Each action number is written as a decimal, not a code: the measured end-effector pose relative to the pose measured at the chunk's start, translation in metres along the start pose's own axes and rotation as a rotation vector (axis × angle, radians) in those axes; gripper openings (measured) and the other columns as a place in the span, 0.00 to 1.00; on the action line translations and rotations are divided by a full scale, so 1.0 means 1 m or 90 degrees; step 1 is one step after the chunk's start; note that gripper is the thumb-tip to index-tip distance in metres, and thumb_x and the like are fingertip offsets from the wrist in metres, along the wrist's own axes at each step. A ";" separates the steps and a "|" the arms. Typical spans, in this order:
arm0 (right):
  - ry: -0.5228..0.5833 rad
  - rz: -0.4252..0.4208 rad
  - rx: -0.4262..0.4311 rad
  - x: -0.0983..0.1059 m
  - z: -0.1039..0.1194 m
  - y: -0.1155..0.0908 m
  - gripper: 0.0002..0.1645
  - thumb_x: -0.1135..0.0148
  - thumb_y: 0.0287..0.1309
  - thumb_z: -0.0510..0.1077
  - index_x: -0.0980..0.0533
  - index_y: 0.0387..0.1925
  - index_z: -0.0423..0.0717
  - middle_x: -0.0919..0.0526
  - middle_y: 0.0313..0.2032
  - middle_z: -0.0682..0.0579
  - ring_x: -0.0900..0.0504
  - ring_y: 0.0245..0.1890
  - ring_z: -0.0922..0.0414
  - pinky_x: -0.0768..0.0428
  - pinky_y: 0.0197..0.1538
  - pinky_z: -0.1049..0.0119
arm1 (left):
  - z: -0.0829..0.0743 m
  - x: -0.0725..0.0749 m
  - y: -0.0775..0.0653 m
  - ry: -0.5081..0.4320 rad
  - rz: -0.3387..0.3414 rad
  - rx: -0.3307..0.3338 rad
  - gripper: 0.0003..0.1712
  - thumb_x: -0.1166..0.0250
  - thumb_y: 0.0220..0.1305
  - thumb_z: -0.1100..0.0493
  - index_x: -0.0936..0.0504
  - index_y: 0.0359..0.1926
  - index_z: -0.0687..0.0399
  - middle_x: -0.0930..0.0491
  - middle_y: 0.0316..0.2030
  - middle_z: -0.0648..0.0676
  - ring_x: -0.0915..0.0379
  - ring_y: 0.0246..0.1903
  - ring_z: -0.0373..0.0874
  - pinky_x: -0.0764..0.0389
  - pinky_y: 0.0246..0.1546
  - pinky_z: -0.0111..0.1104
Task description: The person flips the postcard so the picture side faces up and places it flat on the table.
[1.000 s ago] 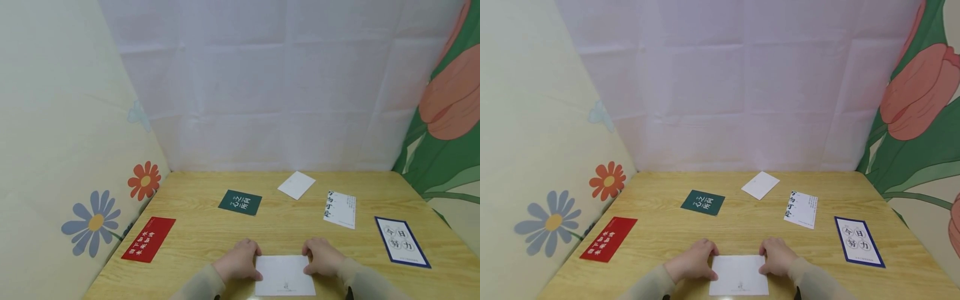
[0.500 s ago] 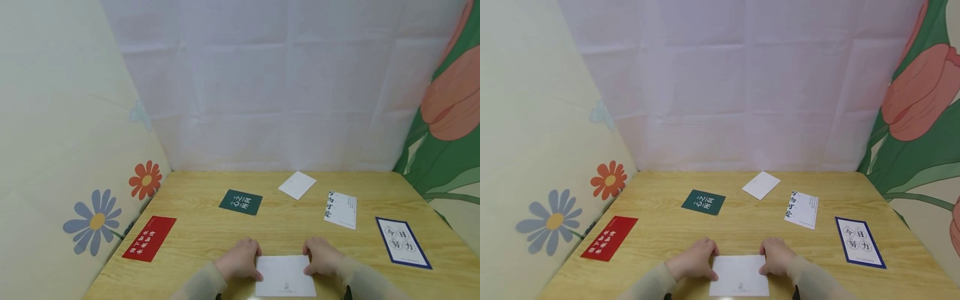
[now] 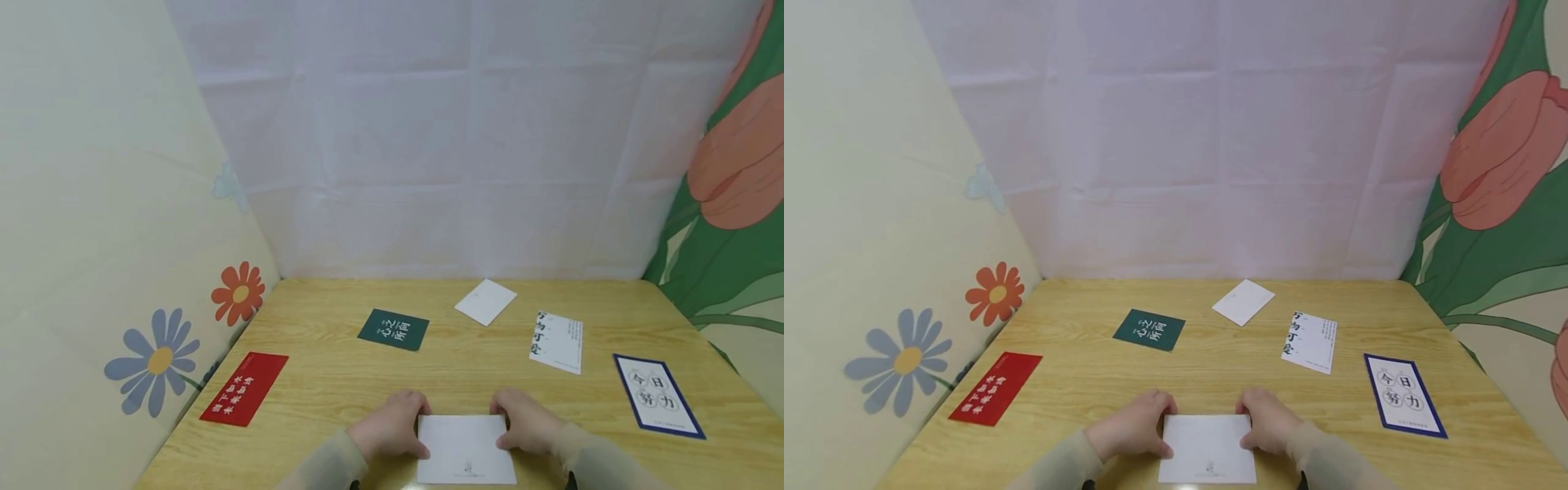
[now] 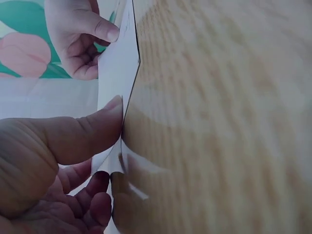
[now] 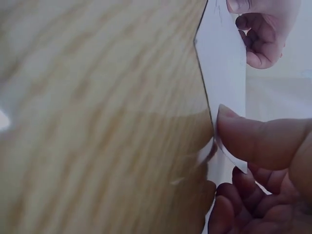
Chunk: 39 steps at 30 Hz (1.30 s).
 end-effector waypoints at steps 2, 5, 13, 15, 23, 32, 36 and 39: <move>0.009 0.001 -0.007 0.000 -0.001 0.000 0.21 0.24 0.39 0.35 0.26 0.36 0.44 0.25 0.36 0.51 0.27 0.39 0.52 0.28 0.49 0.47 | 0.000 -0.001 0.000 -0.022 0.001 0.003 0.24 0.22 0.45 0.56 0.25 0.42 0.48 0.29 0.37 0.46 0.34 0.37 0.43 0.28 0.43 0.38; 0.030 0.006 -0.036 0.001 -0.005 0.001 0.20 0.26 0.41 0.35 0.25 0.37 0.44 0.24 0.37 0.51 0.27 0.39 0.52 0.28 0.49 0.47 | 0.000 0.000 0.000 -0.053 0.000 0.003 0.24 0.23 0.47 0.59 0.26 0.43 0.49 0.27 0.35 0.46 0.32 0.35 0.43 0.27 0.42 0.39; 0.099 -0.027 -0.072 0.006 -0.012 0.000 0.18 0.32 0.50 0.34 0.27 0.42 0.46 0.27 0.32 0.50 0.29 0.32 0.53 0.30 0.35 0.59 | 0.007 -0.001 -0.001 -0.130 -0.017 0.013 0.18 0.28 0.55 0.61 0.27 0.43 0.46 0.26 0.29 0.51 0.29 0.29 0.47 0.28 0.34 0.38; 0.128 -0.030 -0.078 0.006 -0.015 0.000 0.17 0.33 0.51 0.33 0.27 0.42 0.47 0.28 0.33 0.49 0.29 0.32 0.53 0.30 0.35 0.60 | 0.008 0.000 -0.002 -0.146 -0.025 0.006 0.18 0.29 0.56 0.61 0.27 0.43 0.46 0.26 0.28 0.51 0.30 0.28 0.47 0.29 0.31 0.36; 0.207 -0.048 -0.081 0.009 -0.021 -0.002 0.16 0.34 0.51 0.33 0.27 0.41 0.45 0.29 0.35 0.48 0.29 0.34 0.52 0.30 0.36 0.61 | 0.010 0.005 -0.004 -0.258 -0.043 -0.018 0.17 0.31 0.57 0.64 0.25 0.46 0.47 0.27 0.29 0.53 0.31 0.26 0.46 0.31 0.25 0.33; 0.222 -0.070 -0.027 0.021 -0.013 -0.005 0.15 0.34 0.53 0.34 0.27 0.42 0.44 0.27 0.37 0.48 0.29 0.36 0.52 0.29 0.37 0.60 | 0.009 0.012 -0.002 -0.265 -0.057 -0.038 0.18 0.32 0.59 0.63 0.26 0.48 0.44 0.27 0.33 0.53 0.30 0.31 0.48 0.28 0.28 0.36; 0.213 -0.092 -0.005 0.028 -0.006 -0.007 0.14 0.35 0.54 0.34 0.27 0.43 0.44 0.25 0.38 0.49 0.27 0.38 0.53 0.27 0.39 0.60 | 0.004 0.019 -0.003 -0.240 -0.073 -0.059 0.18 0.33 0.60 0.63 0.26 0.49 0.43 0.26 0.34 0.51 0.29 0.32 0.47 0.27 0.29 0.36; 0.213 -0.108 0.010 0.033 -0.002 -0.009 0.14 0.36 0.55 0.34 0.27 0.43 0.43 0.24 0.39 0.49 0.26 0.38 0.53 0.25 0.39 0.60 | -0.002 0.026 -0.004 -0.216 -0.092 -0.085 0.17 0.34 0.61 0.64 0.26 0.49 0.45 0.26 0.34 0.50 0.28 0.32 0.45 0.26 0.31 0.35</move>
Point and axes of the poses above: each hand's wrist, its own y-axis towards the middle knuckle, its own x-axis out of the back of the hand, z = x × y, the point moved 7 cm from there along y, towards the middle knuckle
